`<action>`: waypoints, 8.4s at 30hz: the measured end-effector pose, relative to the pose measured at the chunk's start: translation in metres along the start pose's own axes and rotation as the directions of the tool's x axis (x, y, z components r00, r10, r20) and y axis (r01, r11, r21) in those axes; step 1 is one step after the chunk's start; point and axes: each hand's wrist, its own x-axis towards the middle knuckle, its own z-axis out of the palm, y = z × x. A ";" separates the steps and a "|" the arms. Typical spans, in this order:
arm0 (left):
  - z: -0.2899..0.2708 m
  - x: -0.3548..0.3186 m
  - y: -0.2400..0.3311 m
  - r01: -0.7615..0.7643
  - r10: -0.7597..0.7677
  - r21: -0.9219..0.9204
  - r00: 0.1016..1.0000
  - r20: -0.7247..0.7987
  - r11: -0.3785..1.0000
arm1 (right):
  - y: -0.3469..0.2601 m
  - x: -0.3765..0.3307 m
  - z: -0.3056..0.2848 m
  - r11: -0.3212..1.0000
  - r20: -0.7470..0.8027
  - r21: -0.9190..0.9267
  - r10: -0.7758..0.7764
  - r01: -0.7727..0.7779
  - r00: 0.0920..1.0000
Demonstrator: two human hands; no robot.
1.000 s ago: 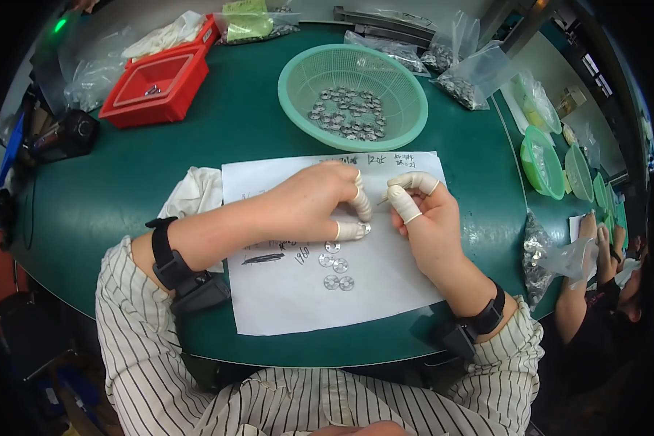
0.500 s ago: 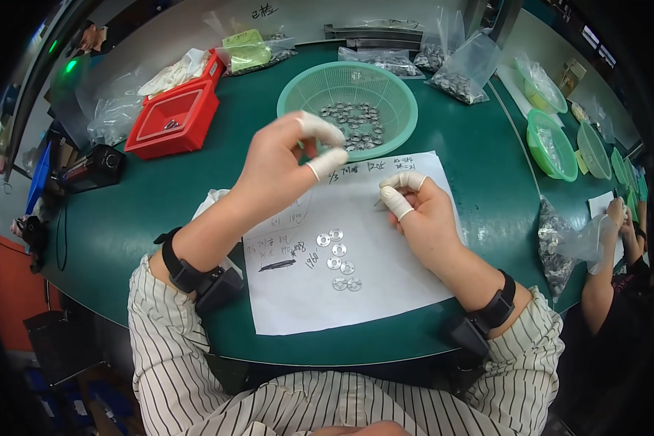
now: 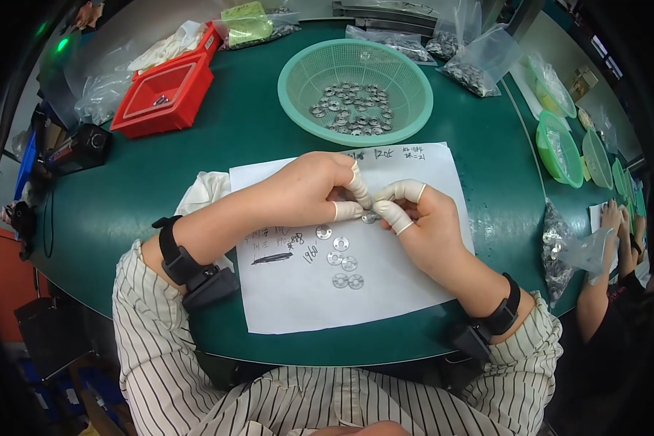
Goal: The person picks up a metal disc and a small pin from the table, inserts the pin into the disc, and places the assembled unit into a green basket, repeating the process several times.
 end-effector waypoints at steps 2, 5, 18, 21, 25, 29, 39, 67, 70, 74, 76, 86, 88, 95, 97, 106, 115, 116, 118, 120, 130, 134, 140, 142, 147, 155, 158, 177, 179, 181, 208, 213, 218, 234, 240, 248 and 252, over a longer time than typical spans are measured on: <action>0.001 0.000 0.001 -0.010 0.010 0.009 1.000 0.003 1.000 | -0.003 0.000 0.000 1.000 0.008 -0.017 0.010 -0.009 1.000; 0.003 -0.002 0.001 0.012 -0.012 -0.016 1.000 -0.012 1.000 | -0.003 0.000 0.000 0.999 0.019 -0.026 0.028 -0.028 0.999; -0.001 -0.002 0.004 0.041 -0.041 -0.004 0.999 0.001 0.999 | -0.009 0.001 0.004 0.865 0.078 -0.392 -0.308 0.313 0.948; -0.002 -0.002 0.004 0.046 -0.045 -0.015 0.999 0.007 0.999 | -0.007 0.000 0.003 0.795 0.114 -0.463 -0.385 0.392 0.916; 0.002 -0.003 0.002 0.011 -0.011 0.002 1.000 -0.015 1.000 | -0.008 -0.001 0.004 0.797 0.099 -0.471 -0.377 0.377 0.921; 0.008 -0.004 -0.004 -0.018 0.018 0.005 0.998 -0.053 1.000 | -0.004 -0.002 0.002 0.925 0.027 -0.285 -0.252 0.249 0.967; 0.006 -0.002 -0.001 0.017 -0.018 -0.015 0.999 -0.048 1.000 | -0.002 0.003 0.000 0.999 0.010 0.003 0.054 -0.054 0.998; 0.003 0.000 0.001 0.100 -0.105 -0.091 0.993 -0.054 0.991 | -0.007 0.000 0.002 0.998 -0.017 0.043 -0.040 0.041 0.999; 0.001 0.000 0.000 0.205 -0.216 -0.176 0.976 -0.041 0.963 | -0.010 -0.001 0.005 1.000 0.022 0.017 -0.017 0.016 1.000; 0.002 0.001 -0.005 0.167 -0.180 -0.153 0.981 -0.069 0.974 | -0.004 0.001 0.004 1.000 0.068 0.017 0.015 -0.016 0.998; 0.003 0.002 -0.007 0.157 -0.169 -0.143 0.983 -0.073 0.977 | -0.003 0.001 0.003 1.000 0.076 -0.008 0.017 -0.016 0.997; 0.004 0.000 -0.007 0.158 -0.168 -0.116 0.983 -0.077 0.980 | -0.007 -0.001 0.006 0.996 0.061 -0.090 -0.020 0.025 0.998; 0.003 -0.001 -0.006 0.163 -0.173 -0.120 0.981 -0.082 0.979 | -0.013 0.000 0.005 0.858 0.155 -0.420 -0.252 0.295 0.955; 0.003 0.000 -0.006 0.147 -0.158 -0.134 0.984 -0.077 0.980 | -0.005 0.002 0.009 0.960 0.025 -0.223 -0.168 0.170 0.985; 0.003 -0.001 -0.008 0.144 -0.156 -0.134 0.985 -0.081 0.980 | -0.012 0.001 0.011 0.746 0.175 -0.489 -0.423 0.452 0.889; -0.001 0.001 0.001 0.196 -0.203 -0.130 0.978 -0.042 0.972 | -0.008 0.003 0.006 0.869 0.106 -0.395 -0.279 0.298 0.954; 0.006 -0.001 0.003 -0.051 0.052 0.074 0.998 -0.018 0.996 | -0.005 0.008 -0.005 0.957 -0.149 0.270 0.150 -0.106 0.977; 0.006 -0.001 0.004 -0.101 0.102 0.125 0.995 0.000 0.987 | -0.005 0.009 -0.005 0.959 -0.133 0.249 0.170 -0.133 0.976; 0.007 -0.002 0.007 -0.091 0.088 0.148 0.996 0.029 0.985 | -0.003 0.009 -0.004 0.964 -0.139 0.249 0.134 -0.096 0.981; 0.007 0.000 0.011 -0.031 0.033 -0.073 0.999 0.027 0.997 | -0.001 0.009 -0.004 0.968 -0.146 0.242 0.097 -0.059 0.985; -0.021 0.002 0.022 -0.073 -0.115 -0.252 0.746 -0.656 0.965 | 0.007 0.010 -0.002 0.978 -0.104 0.204 0.069 -0.047 0.992; -0.028 0.000 0.028 0.113 -0.106 -0.026 0.796 -0.596 0.993 | 0.003 0.010 -0.003 0.980 -0.096 0.191 0.072 -0.053 0.993; -0.042 -0.011 0.040 0.208 -0.209 0.050 0.978 0.008 0.977 | 0.006 0.012 -0.002 0.984 -0.089 0.176 0.055 -0.039 0.994; -0.042 -0.011 0.032 0.189 -0.241 0.182 0.911 0.334 0.965 | 0.005 0.012 -0.002 0.987 -0.088 0.160 0.049 -0.035 0.995; -0.013 -0.002 0.020 0.177 -0.195 0.093 0.949 0.249 0.980 | 0.005 0.009 -0.004 0.988 -0.071 0.150 0.056 -0.045 0.996; 0.005 0.001 0.004 -0.015 0.016 0.012 1.000 -0.010 1.000 | 0.004 0.004 -0.004 1.000 -0.042 -0.014 -0.015 0.015 0.999; 0.004 0.001 0.006 0.038 -0.037 -0.018 0.999 0.012 0.999 | 0.007 0.003 -0.005 0.998 -0.032 -0.069 -0.016 0.014 0.999; 0.002 -0.003 0.000 -0.032 0.032 0.014 0.999 -0.005 0.999 | -0.007 0.005 0.003 0.869 0.042 -0.405 -0.293 0.285 0.955; 0.000 -0.003 0.003 -0.020 0.020 0.012 1.000 0.009 1.000 | -0.007 0.005 0.003 0.852 0.041 -0.416 -0.333 0.319 0.942; 0.000 -0.003 0.005 -0.017 0.017 0.017 1.000 0.012 1.000 | -0.005 0.003 0.001 0.833 0.056 -0.439 -0.349 0.337 0.935; -0.001 -0.003 0.001 0.003 -0.004 0.011 1.000 0.030 1.000 | -0.010 -0.002 0.006 0.768 0.159 -0.464 -0.418 0.441 0.894; -0.003 -0.003 0.003 0.007 -0.007 0.027 0.999 0.032 1.000 | -0.010 -0.002 0.006 0.805 0.124 -0.437 -0.388 0.402 0.913; 0.004 -0.004 -0.006 -0.083 0.084 0.025 0.996 -0.025 0.996 | -0.004 -0.004 0.006 0.978 -0.013 -0.070 -0.196 0.194 0.981; -0.003 -0.001 -0.001 0.172 -0.171 -0.083 0.985 0.018 0.982 | -0.006 0.005 0.010 0.937 0.077 -0.273 -0.205 0.218 0.976; -0.006 0.000 0.002 0.175 -0.175 -0.092 0.985 0.010 0.980 | -0.015 0.008 0.013 0.850 0.119 -0.416 -0.301 0.323 0.946; 0.007 0.007 0.001 0.062 -0.065 -0.072 0.997 -0.029 0.995 | 0.004 0.008 0.005 0.978 -0.023 0.176 -0.110 0.112 0.994; 0.005 0.000 0.016 0.015 -0.014 0.036 1.000 -0.028 0.999 | 0.012 0.016 0.006 0.944 -0.067 0.324 -0.036 0.056 0.997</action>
